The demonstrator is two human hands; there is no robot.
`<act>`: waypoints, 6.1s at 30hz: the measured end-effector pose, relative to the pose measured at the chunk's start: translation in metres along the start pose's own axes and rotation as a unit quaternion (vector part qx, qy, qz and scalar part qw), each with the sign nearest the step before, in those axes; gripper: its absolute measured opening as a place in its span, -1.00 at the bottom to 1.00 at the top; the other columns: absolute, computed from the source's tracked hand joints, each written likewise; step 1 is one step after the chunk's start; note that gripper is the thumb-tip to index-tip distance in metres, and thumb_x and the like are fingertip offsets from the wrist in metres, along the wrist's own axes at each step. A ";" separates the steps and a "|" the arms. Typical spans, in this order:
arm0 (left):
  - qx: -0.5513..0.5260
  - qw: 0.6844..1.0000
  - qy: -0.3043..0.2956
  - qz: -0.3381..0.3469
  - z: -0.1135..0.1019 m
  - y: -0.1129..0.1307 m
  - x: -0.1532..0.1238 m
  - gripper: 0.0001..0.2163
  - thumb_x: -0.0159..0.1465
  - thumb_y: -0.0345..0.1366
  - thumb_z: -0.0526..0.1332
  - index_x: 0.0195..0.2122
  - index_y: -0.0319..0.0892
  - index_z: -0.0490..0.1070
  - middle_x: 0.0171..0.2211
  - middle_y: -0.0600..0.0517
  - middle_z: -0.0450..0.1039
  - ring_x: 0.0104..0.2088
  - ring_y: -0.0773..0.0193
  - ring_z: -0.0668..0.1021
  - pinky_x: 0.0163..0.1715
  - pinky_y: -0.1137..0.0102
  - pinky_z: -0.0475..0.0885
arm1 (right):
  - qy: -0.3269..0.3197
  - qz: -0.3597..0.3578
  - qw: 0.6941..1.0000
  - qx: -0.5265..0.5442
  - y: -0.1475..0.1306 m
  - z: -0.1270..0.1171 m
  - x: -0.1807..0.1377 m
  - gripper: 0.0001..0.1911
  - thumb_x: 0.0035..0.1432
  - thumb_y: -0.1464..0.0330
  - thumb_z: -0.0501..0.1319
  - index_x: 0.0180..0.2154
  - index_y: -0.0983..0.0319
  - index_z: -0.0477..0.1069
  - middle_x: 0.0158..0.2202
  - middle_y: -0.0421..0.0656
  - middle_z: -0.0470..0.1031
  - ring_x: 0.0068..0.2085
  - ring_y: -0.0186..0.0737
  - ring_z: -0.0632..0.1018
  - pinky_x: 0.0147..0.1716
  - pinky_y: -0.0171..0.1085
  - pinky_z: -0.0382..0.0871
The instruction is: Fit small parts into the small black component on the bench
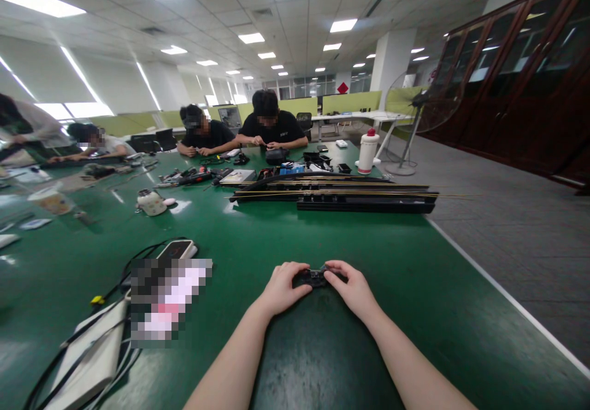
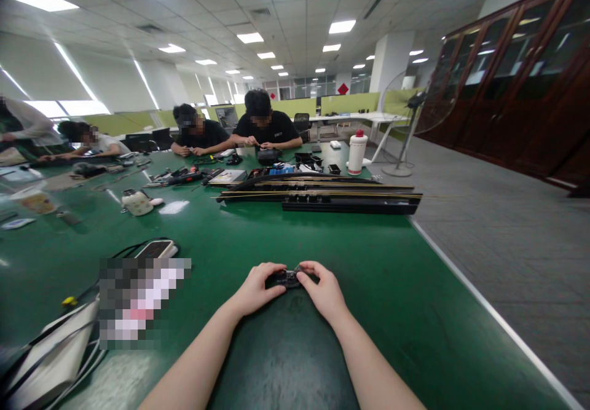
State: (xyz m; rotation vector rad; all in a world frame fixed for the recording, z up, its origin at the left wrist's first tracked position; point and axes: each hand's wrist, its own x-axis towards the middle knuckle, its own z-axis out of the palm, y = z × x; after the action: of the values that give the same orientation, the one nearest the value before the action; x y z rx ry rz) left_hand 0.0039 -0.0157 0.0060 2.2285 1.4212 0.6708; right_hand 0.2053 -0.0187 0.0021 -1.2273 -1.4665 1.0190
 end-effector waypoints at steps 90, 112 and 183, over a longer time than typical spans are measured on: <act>-0.004 1.000 0.008 0.010 0.002 -0.002 0.001 -0.59 0.10 -0.27 0.31 0.00 -0.09 0.37 -0.12 0.00 0.47 -0.09 0.11 0.45 -0.05 0.24 0.30 | -0.045 -0.111 0.973 -0.199 0.001 0.005 -0.004 -0.78 0.04 0.34 0.24 -0.21 0.11 0.52 -0.14 -0.11 0.56 -0.05 -0.08 0.49 0.01 -0.04 0.28; -0.024 1.000 0.016 0.011 0.003 -0.003 0.001 -0.59 0.17 -0.29 0.26 0.06 -0.09 0.33 -0.02 -0.03 0.41 0.00 0.10 0.41 0.01 0.22 0.28 | -0.047 -0.068 0.970 -0.229 -0.005 0.006 -0.007 -0.57 -0.04 0.42 0.24 -0.05 0.18 0.41 -0.02 -0.07 0.49 0.03 -0.08 0.45 0.08 -0.05 0.23; -0.027 0.999 0.019 0.022 0.004 -0.006 0.002 -0.61 0.15 -0.29 0.26 0.02 -0.09 0.36 -0.06 -0.03 0.43 -0.06 0.12 0.44 -0.02 0.24 0.31 | -0.053 -0.072 0.967 -0.238 -0.006 0.005 -0.007 -0.68 0.03 0.37 0.20 -0.11 0.22 0.45 -0.08 -0.06 0.52 -0.03 -0.06 0.49 0.04 -0.05 0.28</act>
State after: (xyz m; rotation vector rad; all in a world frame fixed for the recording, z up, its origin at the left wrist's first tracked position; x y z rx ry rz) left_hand 0.0030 -0.0117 -0.0002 2.2216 1.3582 0.7615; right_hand 0.1998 -0.0263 0.0064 -1.3865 -1.9293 0.6603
